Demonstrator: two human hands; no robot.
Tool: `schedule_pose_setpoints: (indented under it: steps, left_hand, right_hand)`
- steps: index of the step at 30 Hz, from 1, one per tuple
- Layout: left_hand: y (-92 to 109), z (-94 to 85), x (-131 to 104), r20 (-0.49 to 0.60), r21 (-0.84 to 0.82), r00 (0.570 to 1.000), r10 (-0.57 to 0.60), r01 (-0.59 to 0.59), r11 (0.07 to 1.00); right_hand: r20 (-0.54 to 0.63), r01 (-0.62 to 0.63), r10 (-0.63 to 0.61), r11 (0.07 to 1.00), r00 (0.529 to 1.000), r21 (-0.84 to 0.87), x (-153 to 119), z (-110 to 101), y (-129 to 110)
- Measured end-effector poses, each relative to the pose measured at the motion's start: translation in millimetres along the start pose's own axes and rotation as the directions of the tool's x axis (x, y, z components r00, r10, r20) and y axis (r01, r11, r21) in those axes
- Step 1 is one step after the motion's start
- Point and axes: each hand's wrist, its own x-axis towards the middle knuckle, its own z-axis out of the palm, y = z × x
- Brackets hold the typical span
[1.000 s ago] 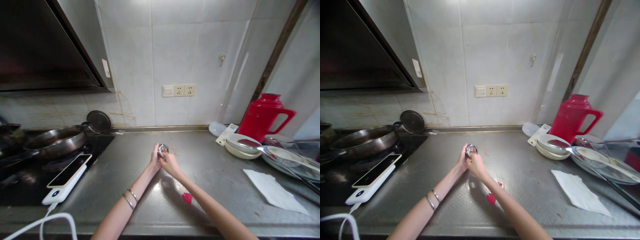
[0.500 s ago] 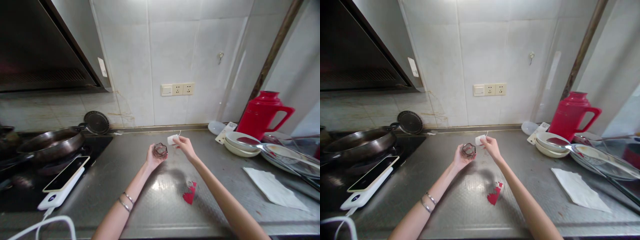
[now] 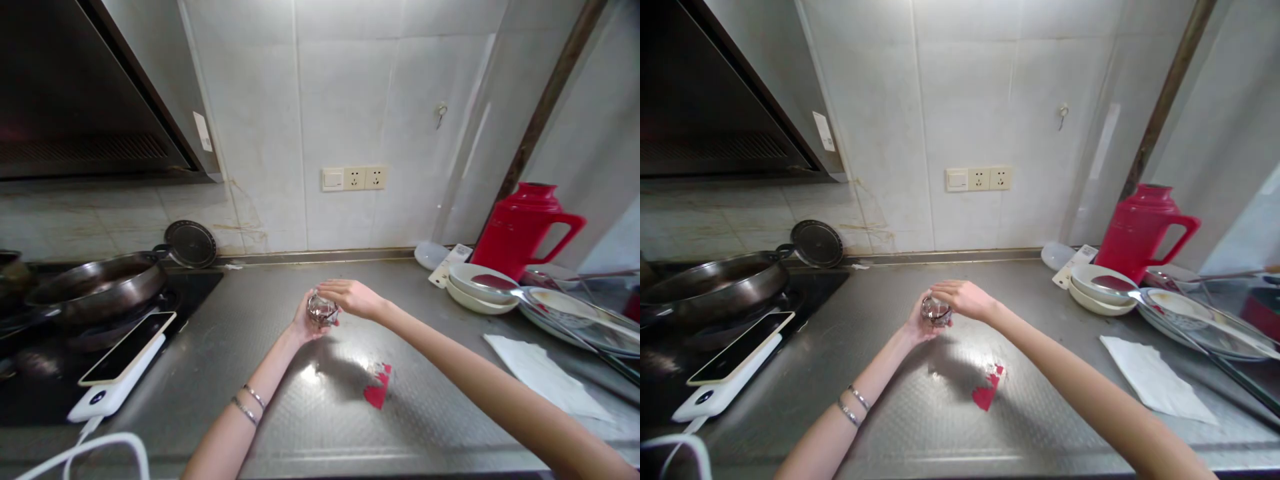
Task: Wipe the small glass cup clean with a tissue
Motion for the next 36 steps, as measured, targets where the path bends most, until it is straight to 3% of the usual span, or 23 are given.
schedule_pose_setpoints:
  steps: [5,12,17,27,32,36]
  left_hand:
    - [0.0,-4.9,-3.1,0.044,0.133,0.990,-0.133,0.126,0.983]
    - [0.9,-4.8,-5.5,0.184,0.212,0.972,-0.146,0.106,0.972]
    - [-2.0,-10.9,3.9,0.199,0.206,0.968,-0.155,0.113,0.972]
    - [-4.8,-4.4,5.3,0.006,0.047,1.000,0.023,-0.023,0.999]
    - [-10.1,-0.9,8.7,-0.028,-0.024,0.992,0.124,-0.125,0.992]
    - [-16.2,-0.1,13.1,-0.183,-0.131,0.964,0.192,-0.217,0.967]
  right_hand:
    - [0.082,0.236,-0.233,0.971,0.969,-0.027,7.1,-2.5,-9.4]
    - [0.081,0.316,-0.309,0.945,0.948,-0.088,-2.0,-4.7,-2.0]
    - [0.071,0.348,-0.341,0.927,0.937,-0.140,-7.9,-4.2,2.8]
    - [-0.035,0.215,-0.219,0.972,0.975,-0.092,-25.6,1.9,5.7]
    - [-0.082,0.101,-0.110,0.989,0.990,-0.111,-32.9,7.6,-2.4]
    - [-0.119,-0.005,-0.009,0.993,0.993,-0.118,-34.5,16.1,-12.4]
